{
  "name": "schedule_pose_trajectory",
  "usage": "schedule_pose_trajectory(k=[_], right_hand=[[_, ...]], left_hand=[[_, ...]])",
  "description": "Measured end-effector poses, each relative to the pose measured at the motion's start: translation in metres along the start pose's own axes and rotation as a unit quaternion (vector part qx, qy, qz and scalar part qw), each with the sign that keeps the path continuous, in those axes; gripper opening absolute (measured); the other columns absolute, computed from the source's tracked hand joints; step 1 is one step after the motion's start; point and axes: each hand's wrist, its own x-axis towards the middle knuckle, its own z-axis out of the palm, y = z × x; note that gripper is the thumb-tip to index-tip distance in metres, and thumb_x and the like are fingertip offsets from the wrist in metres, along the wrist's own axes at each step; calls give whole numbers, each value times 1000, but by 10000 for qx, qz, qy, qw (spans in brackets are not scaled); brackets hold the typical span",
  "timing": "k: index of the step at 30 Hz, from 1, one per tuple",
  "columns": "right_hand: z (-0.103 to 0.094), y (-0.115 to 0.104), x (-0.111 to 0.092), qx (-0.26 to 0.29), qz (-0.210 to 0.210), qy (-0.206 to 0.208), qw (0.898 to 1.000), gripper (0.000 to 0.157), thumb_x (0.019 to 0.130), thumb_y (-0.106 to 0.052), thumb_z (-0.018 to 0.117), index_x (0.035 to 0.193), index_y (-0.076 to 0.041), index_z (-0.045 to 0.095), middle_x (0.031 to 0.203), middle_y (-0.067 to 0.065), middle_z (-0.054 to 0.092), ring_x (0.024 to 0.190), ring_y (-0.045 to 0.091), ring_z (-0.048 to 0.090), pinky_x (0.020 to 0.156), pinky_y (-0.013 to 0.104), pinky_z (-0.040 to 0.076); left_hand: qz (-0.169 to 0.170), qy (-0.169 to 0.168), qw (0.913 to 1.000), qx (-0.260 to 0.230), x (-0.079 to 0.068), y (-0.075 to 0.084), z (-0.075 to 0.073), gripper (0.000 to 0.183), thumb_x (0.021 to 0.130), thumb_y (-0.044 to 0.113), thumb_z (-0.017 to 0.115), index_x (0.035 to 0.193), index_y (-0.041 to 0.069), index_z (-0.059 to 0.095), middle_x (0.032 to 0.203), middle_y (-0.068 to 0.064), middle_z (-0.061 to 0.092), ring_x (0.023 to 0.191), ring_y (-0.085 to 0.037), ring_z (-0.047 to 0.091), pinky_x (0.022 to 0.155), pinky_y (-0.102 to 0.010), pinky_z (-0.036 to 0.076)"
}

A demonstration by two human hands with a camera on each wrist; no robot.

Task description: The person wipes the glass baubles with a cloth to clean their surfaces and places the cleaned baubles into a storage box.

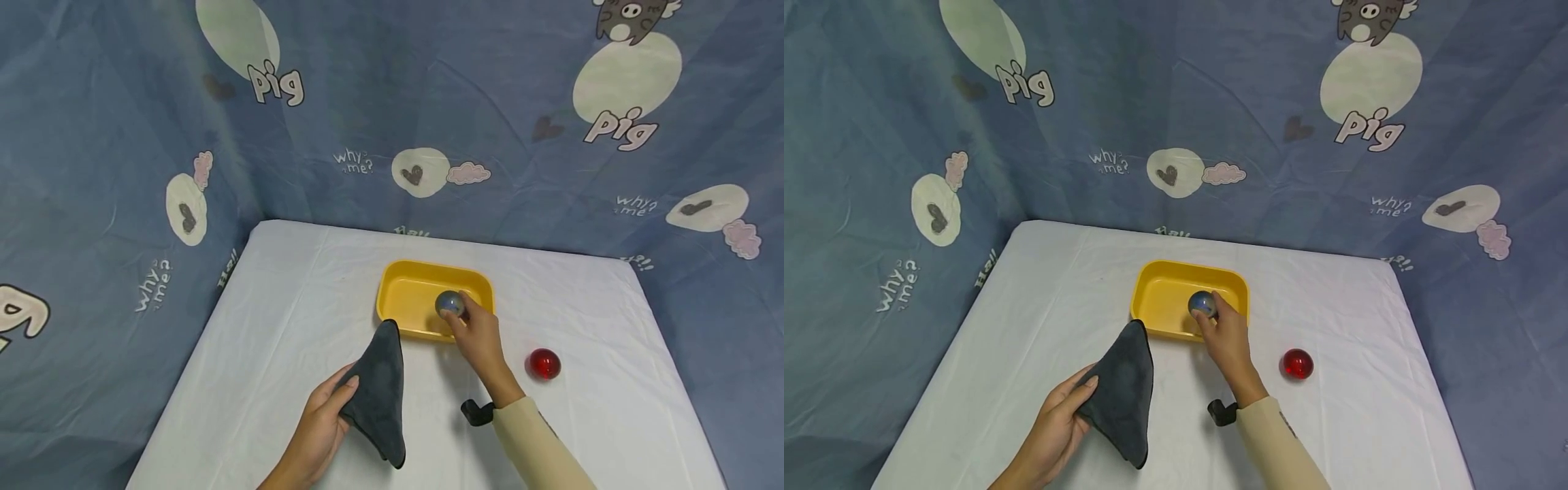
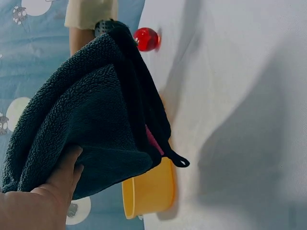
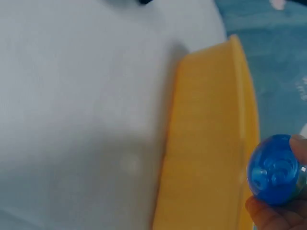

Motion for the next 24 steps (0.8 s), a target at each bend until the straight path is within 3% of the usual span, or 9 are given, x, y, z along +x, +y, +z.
schedule_pose_trajectory(k=[2,4,7,9,11,14,24], right_hand=[[5,3,4,-361,-119,-166,9991,60,97,-22,79,142,11,57,117,26,73,104,34,72,91,51,60],[10,4,7,-634,-141,-358,9972,60,98,-22,77,144,10,56,114,24,73,91,32,72,81,49,61],[15,6,10,-1042,-220,-591,9926,59,99,-23,76,145,9,55,121,24,71,82,29,68,82,49,61],[18,6,12,-1229,-189,-764,9893,59,100,-23,75,145,8,55,125,25,69,86,31,70,87,49,60],[21,6,13,-1400,-174,-869,9862,59,99,-23,76,145,9,55,135,26,65,103,35,70,98,51,56],[25,5,16,-1543,-50,-1012,9828,59,99,-22,77,145,9,55,138,26,63,119,40,66,102,52,54],[34,3,21,-1860,-151,-1138,9758,54,97,-20,78,140,7,59,131,23,68,115,38,68,99,50,56]], left_hand=[[16,-46,10000,-15,0,-1,0,67,113,28,47,159,-12,19,166,-27,23,150,-34,34,112,-32,46],[18,-52,10000,-47,0,-1,-1,67,113,28,48,159,-12,19,166,-28,22,150,-34,34,111,-31,46],[32,-49,10000,-65,0,-2,-1,67,113,27,48,159,-13,19,166,-28,23,149,-34,36,111,-31,46],[20,-34,10000,-73,0,-3,-2,67,113,27,48,159,-13,19,166,-28,24,149,-33,37,111,-31,46],[-2,-40,10000,-71,0,-4,-3,67,113,28,48,159,-13,19,166,-28,24,149,-33,37,111,-32,46],[-30,-56,10000,-56,0,-4,-4,69,113,29,48,159,-13,19,166,-28,24,149,-33,37,111,-31,46],[19,-163,9998,-59,0,-3,-8,68,114,30,47,158,-14,18,165,-29,24,148,-31,38,112,-31,45]])
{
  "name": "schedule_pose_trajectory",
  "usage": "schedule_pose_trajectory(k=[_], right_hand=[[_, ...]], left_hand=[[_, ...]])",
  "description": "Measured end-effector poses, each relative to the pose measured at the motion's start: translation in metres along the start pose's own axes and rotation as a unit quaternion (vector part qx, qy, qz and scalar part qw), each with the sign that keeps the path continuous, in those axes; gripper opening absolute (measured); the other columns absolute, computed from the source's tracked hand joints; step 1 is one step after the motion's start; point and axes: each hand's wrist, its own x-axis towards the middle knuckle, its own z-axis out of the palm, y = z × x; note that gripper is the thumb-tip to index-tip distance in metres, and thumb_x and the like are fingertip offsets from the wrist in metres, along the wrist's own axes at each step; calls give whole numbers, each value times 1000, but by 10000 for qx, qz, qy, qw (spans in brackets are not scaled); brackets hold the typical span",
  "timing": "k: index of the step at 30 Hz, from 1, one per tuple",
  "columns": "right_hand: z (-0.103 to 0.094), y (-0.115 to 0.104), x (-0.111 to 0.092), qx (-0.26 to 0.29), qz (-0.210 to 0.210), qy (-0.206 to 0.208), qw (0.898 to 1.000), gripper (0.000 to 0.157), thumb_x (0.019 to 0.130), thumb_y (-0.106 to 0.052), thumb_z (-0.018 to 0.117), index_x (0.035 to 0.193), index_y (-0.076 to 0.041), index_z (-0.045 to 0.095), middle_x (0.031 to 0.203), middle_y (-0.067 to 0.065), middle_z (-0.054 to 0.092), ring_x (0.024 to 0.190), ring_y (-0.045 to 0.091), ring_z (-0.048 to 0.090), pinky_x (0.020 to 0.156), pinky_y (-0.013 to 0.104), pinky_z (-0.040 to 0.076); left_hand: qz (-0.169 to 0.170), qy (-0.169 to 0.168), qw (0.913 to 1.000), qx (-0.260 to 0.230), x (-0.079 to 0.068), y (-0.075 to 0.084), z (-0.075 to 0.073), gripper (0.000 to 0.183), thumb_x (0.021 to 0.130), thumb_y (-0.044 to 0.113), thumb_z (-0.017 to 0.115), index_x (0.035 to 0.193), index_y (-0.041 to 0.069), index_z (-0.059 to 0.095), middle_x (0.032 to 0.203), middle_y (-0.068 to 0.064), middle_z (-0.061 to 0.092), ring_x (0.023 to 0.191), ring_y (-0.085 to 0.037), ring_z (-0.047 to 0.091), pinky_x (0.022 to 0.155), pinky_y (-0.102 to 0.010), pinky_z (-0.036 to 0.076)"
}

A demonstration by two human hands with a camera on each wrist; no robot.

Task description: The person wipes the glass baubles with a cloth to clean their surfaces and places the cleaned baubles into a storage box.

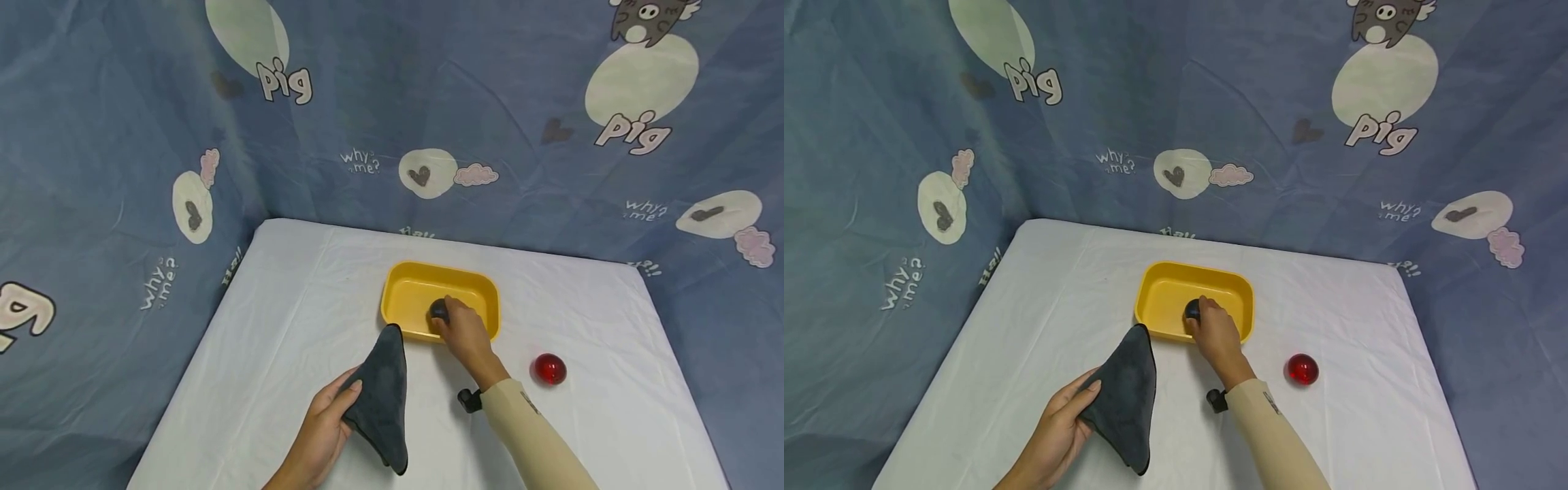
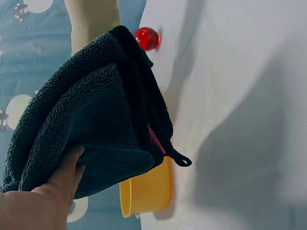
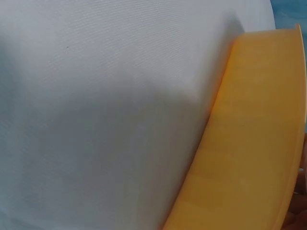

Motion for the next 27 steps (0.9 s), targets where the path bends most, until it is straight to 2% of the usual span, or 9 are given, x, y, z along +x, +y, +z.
schedule_pose_trajectory(k=[16,27], right_hand=[[-5,-2,5,65,583,-391,9975,65,95,-24,81,149,2,55,144,20,61,128,36,61,109,50,49],[-9,6,0,230,458,-315,9982,64,96,-27,80,148,2,55,142,21,62,128,36,61,110,50,49]], left_hand=[[-90,114,9999,-69,0,-2,4,68,113,29,48,158,-13,18,165,-27,24,149,-31,37,112,-33,46],[-195,268,9994,-109,1,-3,6,67,113,28,48,159,-11,18,167,-25,23,151,-33,32,112,-33,45]])
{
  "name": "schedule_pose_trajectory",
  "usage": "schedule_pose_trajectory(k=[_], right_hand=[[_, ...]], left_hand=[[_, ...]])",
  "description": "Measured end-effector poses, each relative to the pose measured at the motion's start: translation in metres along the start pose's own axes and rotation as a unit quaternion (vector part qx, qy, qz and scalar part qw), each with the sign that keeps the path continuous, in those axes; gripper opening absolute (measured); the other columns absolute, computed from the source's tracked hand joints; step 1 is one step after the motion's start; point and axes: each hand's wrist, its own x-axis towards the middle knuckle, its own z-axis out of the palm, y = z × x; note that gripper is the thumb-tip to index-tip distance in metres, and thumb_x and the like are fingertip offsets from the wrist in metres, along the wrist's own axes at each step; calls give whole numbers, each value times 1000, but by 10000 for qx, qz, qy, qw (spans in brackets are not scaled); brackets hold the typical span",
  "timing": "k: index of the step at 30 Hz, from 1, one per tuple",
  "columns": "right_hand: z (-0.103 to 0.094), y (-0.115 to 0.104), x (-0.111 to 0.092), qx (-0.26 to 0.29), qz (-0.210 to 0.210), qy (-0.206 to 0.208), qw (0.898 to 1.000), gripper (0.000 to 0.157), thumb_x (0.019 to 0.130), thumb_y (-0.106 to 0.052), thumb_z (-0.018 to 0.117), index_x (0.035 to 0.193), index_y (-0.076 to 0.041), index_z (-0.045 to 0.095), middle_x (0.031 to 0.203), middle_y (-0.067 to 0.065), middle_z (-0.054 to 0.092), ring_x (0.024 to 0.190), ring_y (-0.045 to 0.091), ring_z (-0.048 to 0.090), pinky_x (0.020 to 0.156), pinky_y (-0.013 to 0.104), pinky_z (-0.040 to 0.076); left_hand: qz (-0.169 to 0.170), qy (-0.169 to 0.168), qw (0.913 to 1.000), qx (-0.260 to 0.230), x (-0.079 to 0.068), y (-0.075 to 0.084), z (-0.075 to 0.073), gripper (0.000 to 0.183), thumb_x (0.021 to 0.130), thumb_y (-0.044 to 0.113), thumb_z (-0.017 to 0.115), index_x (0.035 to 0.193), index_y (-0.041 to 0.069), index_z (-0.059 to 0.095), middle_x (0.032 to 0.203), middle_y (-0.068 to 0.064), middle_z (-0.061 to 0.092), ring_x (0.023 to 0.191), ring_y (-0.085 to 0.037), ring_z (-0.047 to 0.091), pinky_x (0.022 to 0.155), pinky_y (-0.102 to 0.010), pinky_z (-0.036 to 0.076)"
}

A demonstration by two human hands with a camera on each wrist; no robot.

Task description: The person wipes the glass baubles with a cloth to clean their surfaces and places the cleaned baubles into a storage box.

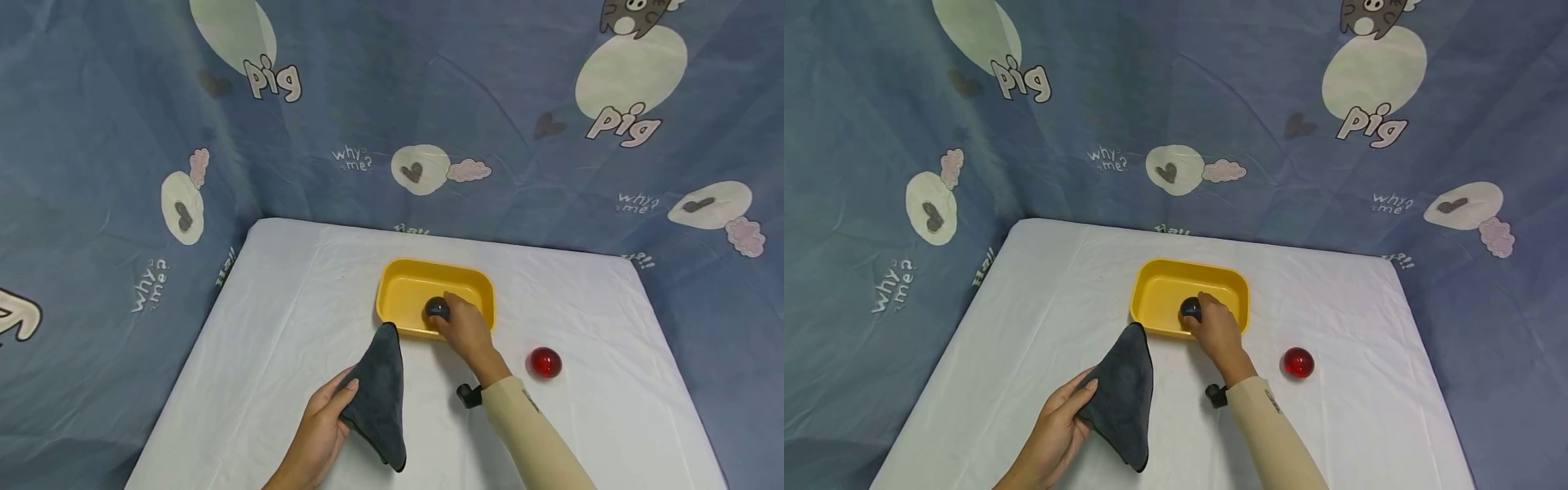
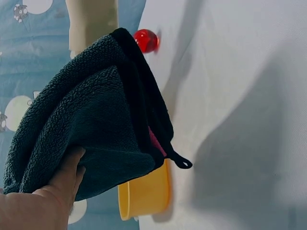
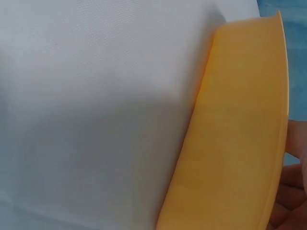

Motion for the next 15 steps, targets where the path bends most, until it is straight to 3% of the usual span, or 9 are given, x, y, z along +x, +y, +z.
schedule_pose_trajectory(k=[6,15], right_hand=[[-7,8,-9,123,-171,133,9997,65,99,-31,76,149,3,53,141,22,62,125,37,63,107,52,50],[-16,19,-25,226,-340,531,9978,65,100,-32,74,150,4,52,147,22,58,132,40,58,112,53,45]], left_hand=[[52,-6,10000,5,1,1,2,69,113,29,48,159,-10,17,167,-26,21,153,-36,29,113,-32,44],[17,32,10000,-9,2,-1,2,69,113,30,49,160,-9,18,168,-24,21,153,-35,28,113,-32,45]])
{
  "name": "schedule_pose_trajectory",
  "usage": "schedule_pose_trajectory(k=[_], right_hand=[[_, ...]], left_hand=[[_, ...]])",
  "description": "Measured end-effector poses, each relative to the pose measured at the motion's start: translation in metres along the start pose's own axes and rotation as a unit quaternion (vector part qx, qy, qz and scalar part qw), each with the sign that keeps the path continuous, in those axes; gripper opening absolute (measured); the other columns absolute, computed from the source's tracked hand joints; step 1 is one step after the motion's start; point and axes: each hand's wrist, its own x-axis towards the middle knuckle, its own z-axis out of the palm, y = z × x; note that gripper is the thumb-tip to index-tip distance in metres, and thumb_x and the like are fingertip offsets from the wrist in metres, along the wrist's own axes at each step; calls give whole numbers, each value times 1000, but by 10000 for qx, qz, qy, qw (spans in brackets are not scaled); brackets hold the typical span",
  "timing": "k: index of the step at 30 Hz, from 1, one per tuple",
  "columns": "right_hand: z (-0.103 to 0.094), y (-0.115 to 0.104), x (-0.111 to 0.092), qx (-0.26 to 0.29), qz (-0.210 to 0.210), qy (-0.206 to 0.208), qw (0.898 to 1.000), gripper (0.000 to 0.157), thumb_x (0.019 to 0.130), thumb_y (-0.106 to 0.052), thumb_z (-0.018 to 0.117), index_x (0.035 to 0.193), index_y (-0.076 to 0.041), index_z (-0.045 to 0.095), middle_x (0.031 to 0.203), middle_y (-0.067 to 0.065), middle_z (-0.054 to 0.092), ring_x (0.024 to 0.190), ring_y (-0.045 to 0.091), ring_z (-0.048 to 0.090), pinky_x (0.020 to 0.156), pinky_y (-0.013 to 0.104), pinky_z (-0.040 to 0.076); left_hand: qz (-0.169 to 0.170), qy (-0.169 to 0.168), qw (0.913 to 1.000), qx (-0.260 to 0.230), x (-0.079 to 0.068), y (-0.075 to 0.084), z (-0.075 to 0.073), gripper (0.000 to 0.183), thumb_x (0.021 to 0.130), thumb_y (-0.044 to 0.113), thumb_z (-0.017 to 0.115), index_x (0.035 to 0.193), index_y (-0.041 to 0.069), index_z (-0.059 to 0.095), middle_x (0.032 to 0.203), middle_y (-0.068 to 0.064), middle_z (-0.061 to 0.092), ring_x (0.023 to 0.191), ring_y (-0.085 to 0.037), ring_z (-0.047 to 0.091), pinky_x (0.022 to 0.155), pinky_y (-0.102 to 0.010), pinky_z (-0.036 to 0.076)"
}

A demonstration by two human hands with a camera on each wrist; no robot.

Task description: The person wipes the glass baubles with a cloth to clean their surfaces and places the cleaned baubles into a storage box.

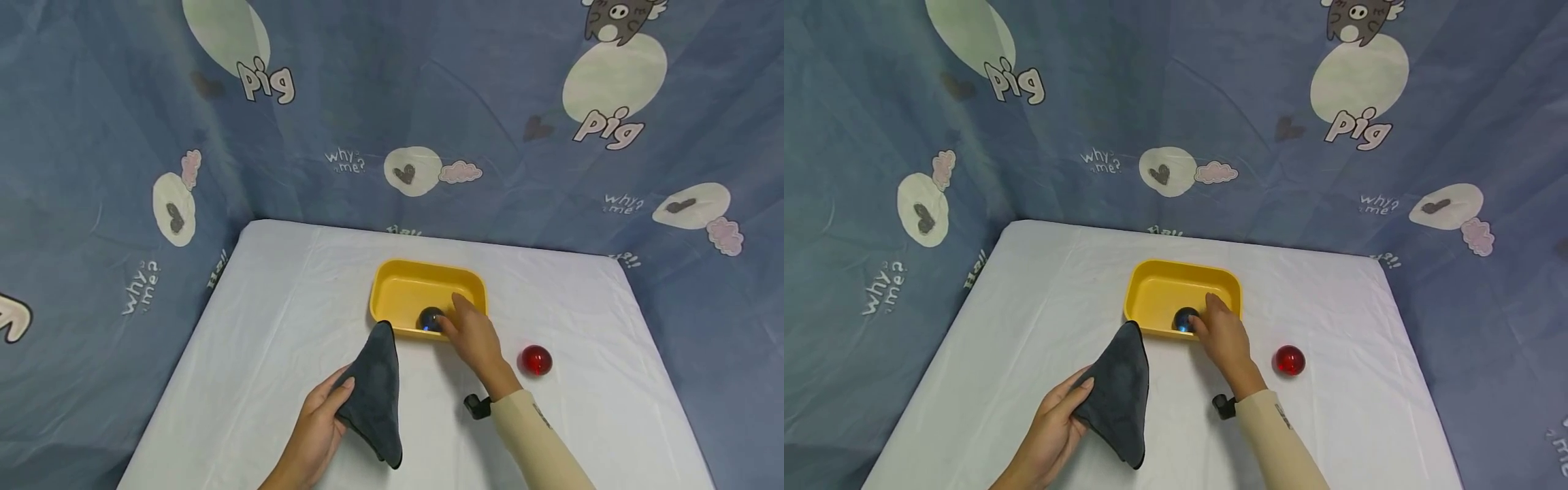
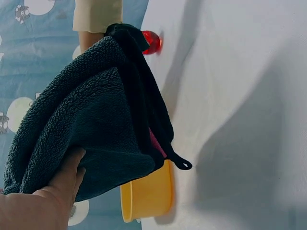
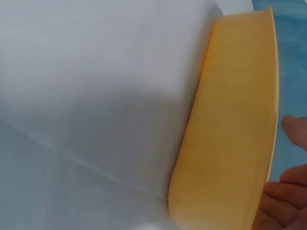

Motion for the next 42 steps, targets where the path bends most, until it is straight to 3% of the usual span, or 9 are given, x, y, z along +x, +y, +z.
schedule_pose_trajectory(k=[12,21,32,42], right_hand=[[-19,8,-22,-167,-81,524,9985,72,101,-35,73,155,3,45,156,21,48,143,38,48,116,52,40],[-36,35,-44,-635,-487,872,9930,83,94,-34,81,156,6,41,160,24,42,149,39,38,120,55,34],[-50,75,-69,-855,24,679,9940,82,97,-31,78,155,10,38,160,28,40,149,44,36,120,58,31],[-48,106,-86,-1098,434,631,9910,83,93,-28,82,153,13,40,156,33,41,145,48,39,118,60,32]], left_hand=[[72,16,9999,70,-2,0,5,68,113,28,48,160,-9,17,168,-25,20,154,-35,26,113,-30,44],[-44,47,9999,114,-1,-1,9,68,112,29,49,159,-9,19,168,-22,22,153,-34,27,111,-29,45],[-8,29,9998,180,0,-4,13,65,113,28,49,158,-9,21,165,-24,27,150,-32,35,111,-31,46],[10,7,9997,240,1,-5,17,66,113,29,49,159,-9,21,166,-23,25,152,-34,31,111,-30,45]])
